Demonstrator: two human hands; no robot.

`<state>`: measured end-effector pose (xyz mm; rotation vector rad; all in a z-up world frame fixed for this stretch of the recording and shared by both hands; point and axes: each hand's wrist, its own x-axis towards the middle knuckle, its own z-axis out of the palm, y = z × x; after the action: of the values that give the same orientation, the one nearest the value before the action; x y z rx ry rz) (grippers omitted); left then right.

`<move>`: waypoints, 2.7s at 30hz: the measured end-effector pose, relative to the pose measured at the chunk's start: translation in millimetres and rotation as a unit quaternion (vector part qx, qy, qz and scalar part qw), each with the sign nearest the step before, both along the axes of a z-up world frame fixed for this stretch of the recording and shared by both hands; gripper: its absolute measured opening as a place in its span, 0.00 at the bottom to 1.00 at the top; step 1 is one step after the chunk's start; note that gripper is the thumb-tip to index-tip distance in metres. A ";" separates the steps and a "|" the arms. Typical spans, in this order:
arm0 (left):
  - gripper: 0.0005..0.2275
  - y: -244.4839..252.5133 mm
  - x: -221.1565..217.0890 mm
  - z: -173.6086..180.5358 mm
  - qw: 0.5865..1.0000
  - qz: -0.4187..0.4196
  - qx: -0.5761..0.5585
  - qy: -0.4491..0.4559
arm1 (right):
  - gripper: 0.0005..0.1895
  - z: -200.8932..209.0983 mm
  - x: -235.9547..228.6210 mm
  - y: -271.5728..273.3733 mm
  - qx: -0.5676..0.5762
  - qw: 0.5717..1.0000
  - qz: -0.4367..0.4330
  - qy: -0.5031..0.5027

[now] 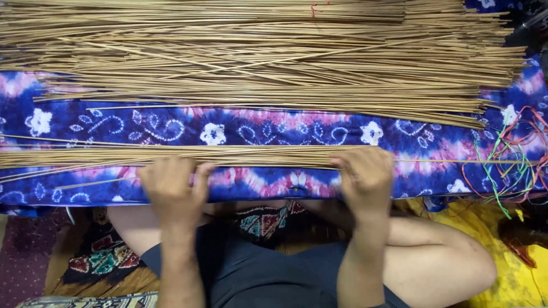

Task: Aligning and smoothing a bundle of thin wooden sticks on a cloth surface.

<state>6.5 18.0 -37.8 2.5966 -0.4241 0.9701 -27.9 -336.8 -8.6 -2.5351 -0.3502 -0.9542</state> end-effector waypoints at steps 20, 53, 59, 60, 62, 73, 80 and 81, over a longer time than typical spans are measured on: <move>0.14 -56.2 -11.8 23.8 0.994 -0.106 -0.021 0.000 | 0.04 7.0 -0.5 62.5 0.012 0.999 0.046 0.007; 0.06 2.8 22.0 4.5 0.994 -0.059 -0.061 0.073 | 0.02 -14.2 3.9 -51.0 0.081 0.993 -0.018 0.082; 0.08 -13.2 25.2 3.9 0.991 -0.095 -0.054 0.082 | 0.05 -14.2 3.5 -47.0 0.140 0.984 -0.012 0.111; 0.11 -16.1 24.9 4.0 0.988 -0.112 -0.050 0.089 | 0.07 -13.8 3.0 -47.4 0.161 0.980 0.002 0.119; 0.15 -21.5 23.4 9.1 0.984 -0.131 -0.052 0.108 | 0.10 -17.3 2.9 -51.5 0.189 0.973 0.016 0.133; 0.16 -24.8 23.7 1.8 0.984 -0.090 -0.029 0.152 | 0.26 -24.1 -1.1 -57.7 0.109 0.974 0.044 0.195; 0.18 -23.4 26.1 0.3 0.981 -0.093 -0.027 0.168 | 0.16 -20.6 -2.0 -50.6 0.114 0.976 -0.010 0.183; 0.17 -23.8 25.6 -1.5 0.982 -0.082 -0.029 0.168 | 0.17 -21.8 -2.9 -51.7 0.110 0.977 -0.010 0.180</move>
<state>32.1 -5.8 -39.2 2.5585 -0.4994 0.4699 -30.8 -388.4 -30.4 -2.4427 -0.1025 -0.4914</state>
